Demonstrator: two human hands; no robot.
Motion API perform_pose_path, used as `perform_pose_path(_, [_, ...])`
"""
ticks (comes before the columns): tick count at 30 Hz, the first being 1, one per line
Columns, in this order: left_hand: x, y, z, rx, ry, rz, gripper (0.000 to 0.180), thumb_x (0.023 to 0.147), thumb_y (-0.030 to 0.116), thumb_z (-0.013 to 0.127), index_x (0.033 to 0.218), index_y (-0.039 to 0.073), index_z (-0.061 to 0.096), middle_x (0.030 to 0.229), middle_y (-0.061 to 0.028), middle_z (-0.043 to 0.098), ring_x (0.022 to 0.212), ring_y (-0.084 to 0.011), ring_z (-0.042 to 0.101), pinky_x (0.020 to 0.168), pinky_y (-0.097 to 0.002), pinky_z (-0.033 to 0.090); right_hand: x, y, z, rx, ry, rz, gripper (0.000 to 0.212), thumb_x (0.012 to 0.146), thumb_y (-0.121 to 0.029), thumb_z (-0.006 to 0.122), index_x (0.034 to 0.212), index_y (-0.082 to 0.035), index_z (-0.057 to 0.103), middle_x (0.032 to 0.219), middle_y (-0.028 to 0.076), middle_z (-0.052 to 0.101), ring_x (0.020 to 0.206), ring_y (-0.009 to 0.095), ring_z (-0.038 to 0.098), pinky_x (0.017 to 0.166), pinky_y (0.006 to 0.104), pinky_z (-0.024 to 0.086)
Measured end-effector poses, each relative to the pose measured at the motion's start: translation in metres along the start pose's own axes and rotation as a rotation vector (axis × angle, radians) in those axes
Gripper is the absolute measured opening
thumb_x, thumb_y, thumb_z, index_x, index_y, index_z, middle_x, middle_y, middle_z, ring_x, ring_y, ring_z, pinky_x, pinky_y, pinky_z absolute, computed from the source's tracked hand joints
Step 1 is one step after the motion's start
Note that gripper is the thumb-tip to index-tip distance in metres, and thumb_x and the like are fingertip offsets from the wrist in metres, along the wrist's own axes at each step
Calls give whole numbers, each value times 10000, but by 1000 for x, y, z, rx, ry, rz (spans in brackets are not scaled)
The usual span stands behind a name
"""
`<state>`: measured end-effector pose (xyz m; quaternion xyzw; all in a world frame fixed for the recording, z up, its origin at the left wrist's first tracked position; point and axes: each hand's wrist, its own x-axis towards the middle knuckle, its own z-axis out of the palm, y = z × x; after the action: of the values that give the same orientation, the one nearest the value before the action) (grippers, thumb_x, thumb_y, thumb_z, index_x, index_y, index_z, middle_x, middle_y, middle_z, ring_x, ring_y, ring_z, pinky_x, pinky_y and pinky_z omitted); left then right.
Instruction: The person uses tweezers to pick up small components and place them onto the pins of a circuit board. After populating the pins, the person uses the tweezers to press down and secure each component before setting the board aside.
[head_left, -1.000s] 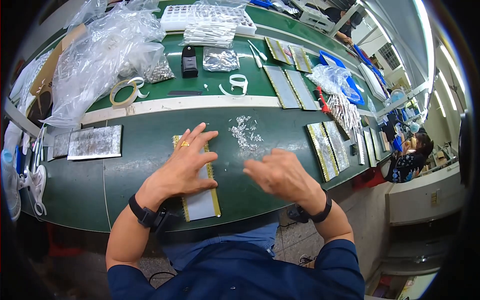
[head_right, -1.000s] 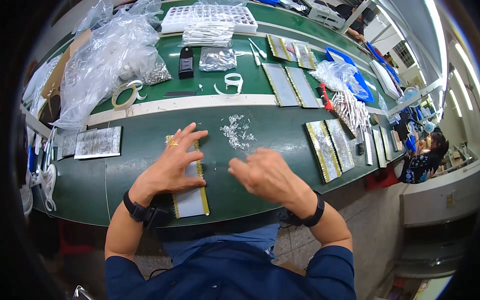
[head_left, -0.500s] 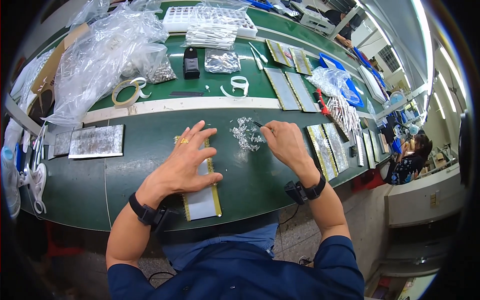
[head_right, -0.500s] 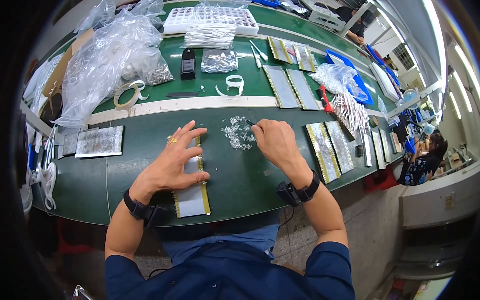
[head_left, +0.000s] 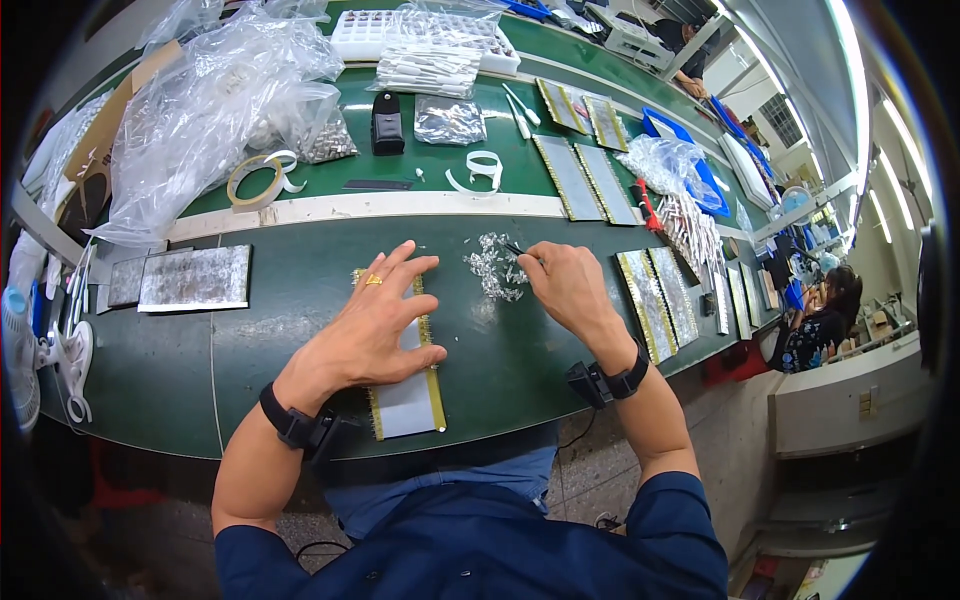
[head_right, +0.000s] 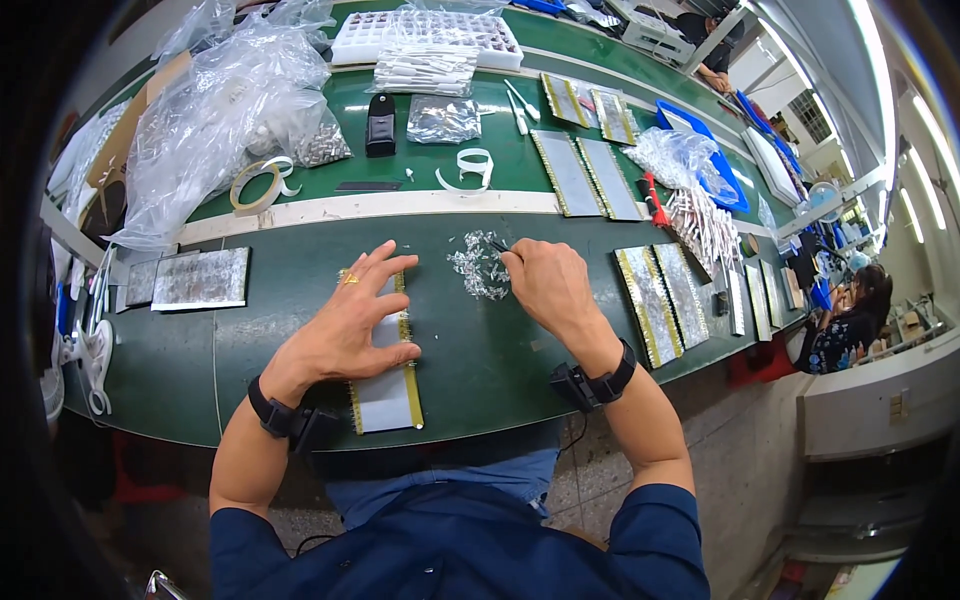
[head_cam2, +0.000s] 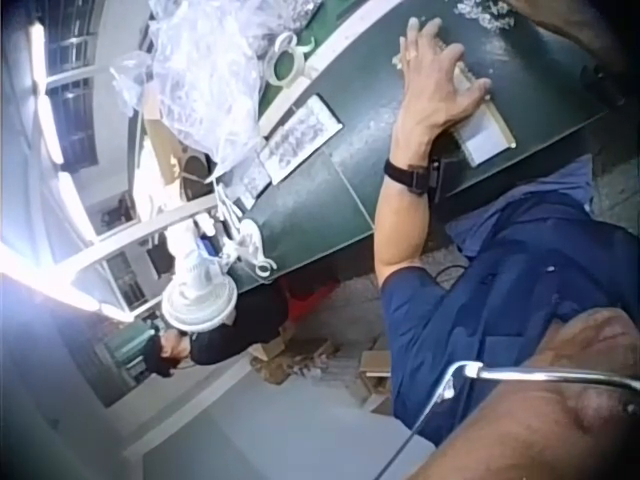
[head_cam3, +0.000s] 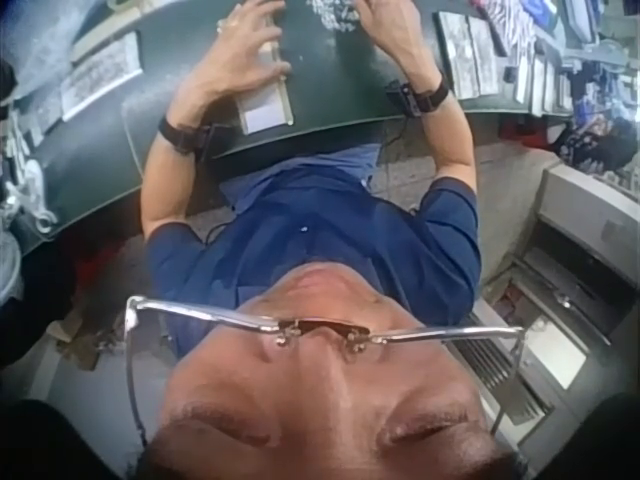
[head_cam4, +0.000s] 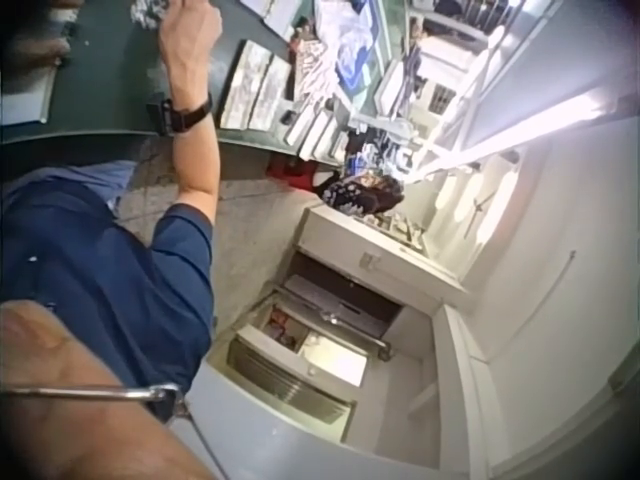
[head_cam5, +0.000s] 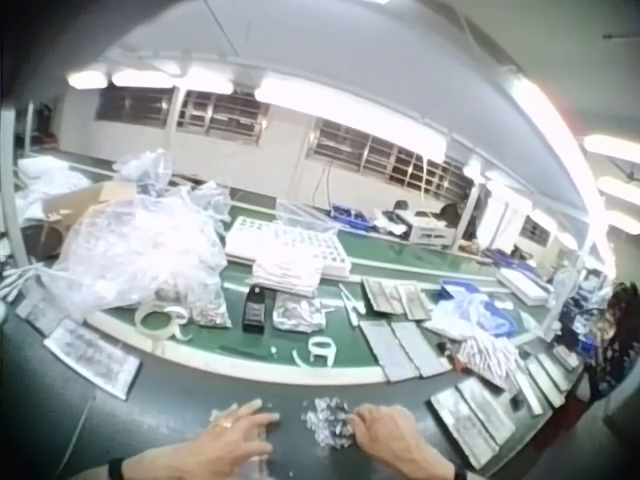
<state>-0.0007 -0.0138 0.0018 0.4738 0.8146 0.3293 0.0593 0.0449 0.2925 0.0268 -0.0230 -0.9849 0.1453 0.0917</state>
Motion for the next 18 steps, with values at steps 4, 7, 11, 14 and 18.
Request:
perform_pose_path(4, [0, 0, 0, -6, -3, 4, 500, 855, 367, 898, 1171, 11, 745, 1658, -231, 447, 1639, -485, 262, 1349, -626, 230, -2, 1, -1, -3, 3, -5, 269, 1018, -264, 710, 984, -23, 824, 837, 227, 755, 793, 449, 733, 741, 505, 572])
perform_pose_path(7, [0, 0, 0, -7, -20, -9, 499, 855, 363, 898, 1173, 10, 745, 1660, -231, 445, 1639, -481, 264, 1352, -621, 228, -3, 2, -2, -6, -2, -16, 265, 1019, -263, 709, 979, -25, 819, 834, 224, 754, 793, 447, 733, 741, 510, 572])
perform_pose_path(11, [0, 0, 0, -21, -21, -10, 506, 852, 367, 899, 1174, 8, 744, 1664, -230, 440, 1641, -482, 259, 1356, -618, 221, -4, 3, -1, -26, -1, -29, 257, 1020, -259, 707, 968, -30, 811, 830, 218, 754, 794, 445, 734, 740, 513, 573])
perform_pose_path(14, [0, -1, 0, -18, -16, -10, 496, 851, 351, 902, 1175, 11, 744, 1665, -231, 437, 1641, -489, 254, 1356, -623, 220, -4, 5, -1, -44, 0, -43, 247, 1022, -257, 708, 967, -37, 807, 827, 214, 752, 797, 444, 734, 734, 513, 572])
perform_pose_path(18, [0, -3, 3, 13, 78, 13, 410, 873, 282, 886, 1148, 10, 752, 1603, -227, 512, 1580, -473, 369, 1314, -603, 307, -8, 8, 0, -70, 28, -115, 198, 1015, -236, 731, 983, -54, 802, 788, 193, 735, 766, 422, 726, 698, 494, 559])
